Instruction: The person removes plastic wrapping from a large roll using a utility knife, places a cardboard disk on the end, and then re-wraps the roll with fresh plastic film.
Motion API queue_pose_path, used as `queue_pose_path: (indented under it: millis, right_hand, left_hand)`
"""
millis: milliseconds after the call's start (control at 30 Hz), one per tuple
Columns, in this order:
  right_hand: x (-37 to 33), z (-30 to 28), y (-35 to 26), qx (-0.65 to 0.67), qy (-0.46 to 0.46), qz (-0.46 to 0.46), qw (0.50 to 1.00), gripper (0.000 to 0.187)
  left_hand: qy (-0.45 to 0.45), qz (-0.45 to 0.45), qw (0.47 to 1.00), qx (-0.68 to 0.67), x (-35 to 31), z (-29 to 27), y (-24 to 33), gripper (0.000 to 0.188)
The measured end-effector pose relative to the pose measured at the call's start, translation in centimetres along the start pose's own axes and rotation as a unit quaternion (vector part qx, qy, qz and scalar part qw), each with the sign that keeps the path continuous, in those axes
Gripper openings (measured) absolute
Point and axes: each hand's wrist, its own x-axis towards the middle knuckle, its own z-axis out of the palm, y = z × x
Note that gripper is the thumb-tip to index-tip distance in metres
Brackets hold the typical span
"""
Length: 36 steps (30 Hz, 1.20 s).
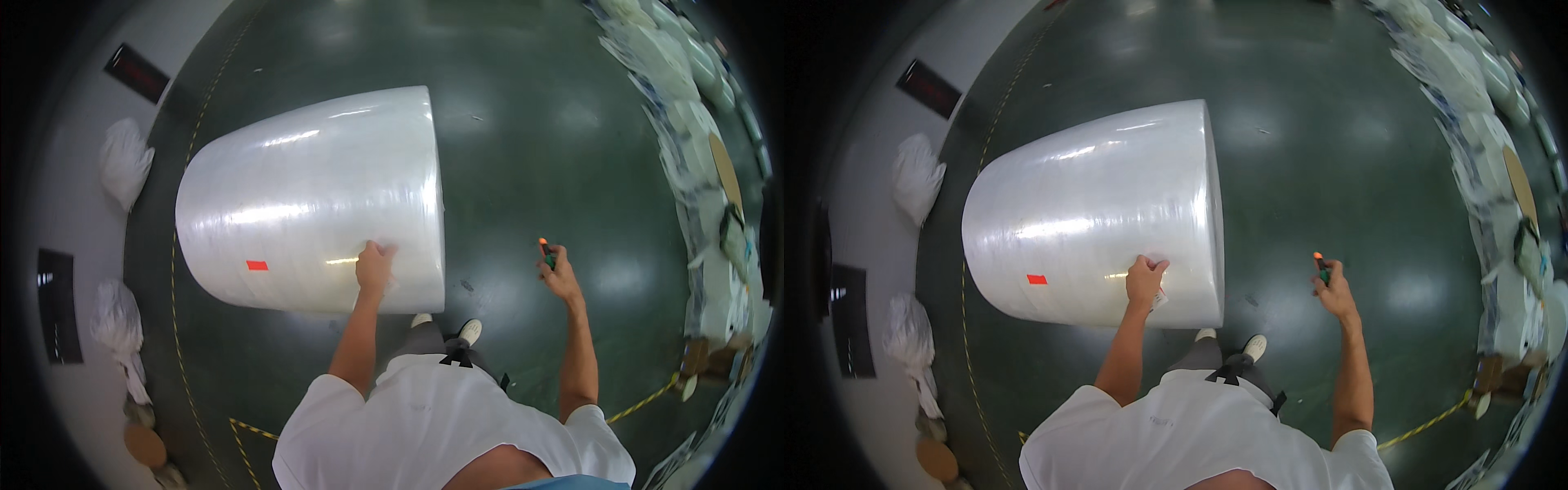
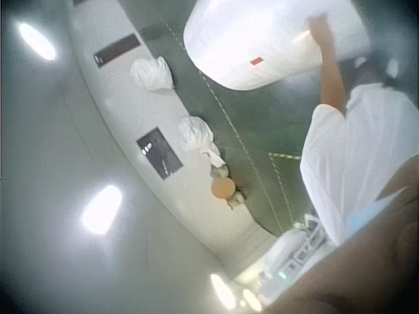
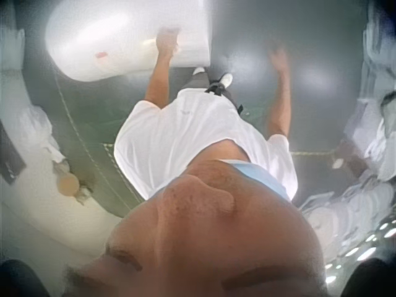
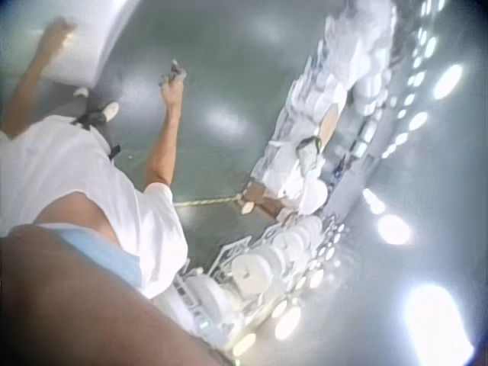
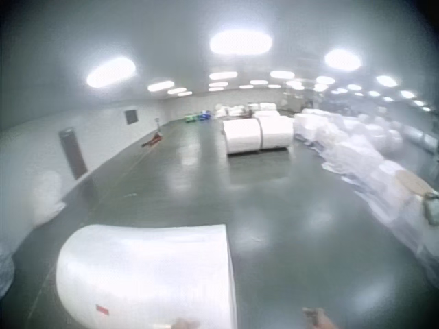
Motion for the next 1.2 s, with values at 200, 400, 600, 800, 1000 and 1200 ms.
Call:
queue_pose_path:
  millis: [200,400,600,800,1000,1200]
  right_hand:
    - [10.7,3.9,-21.2,-0.147,-0.241,-0.267,0.921,0.044]
    - [19.9,19.1,-33.5,-0.276,-0.324,-0.497,0.757,0.036]
    - [22.7,35.8,-40.5,-0.368,-0.350,-0.579,0.638,0.020]
    - [22.4,42.2,-44.1,-0.460,-0.397,-0.529,0.592,0.015]
    - [26.4,31.9,-40.5,-0.480,-0.520,-0.412,0.574,0.021]
    - [29.9,7.2,-30.4,-0.498,-0.522,-0.449,0.527,0.013]
  left_hand:
    - [0.017,-0.067,0.996,-0.063,-0.6,2.8,0.9,0.033]
    - [0.103,0.019,0.993,-0.052,0.3,4.8,-0.6,0.027]
    - [0.089,-0.173,0.966,-0.173,-1.4,3.2,2.5,0.023]
    - [0.149,-0.242,0.946,-0.156,-2.9,4.7,4.4,0.026]
    - [0.270,-0.269,0.914,-0.137,-5.8,5.6,7.1,0.031]
    - [0.329,-0.208,0.916,-0.103,-4.2,4.2,12.5,0.029]
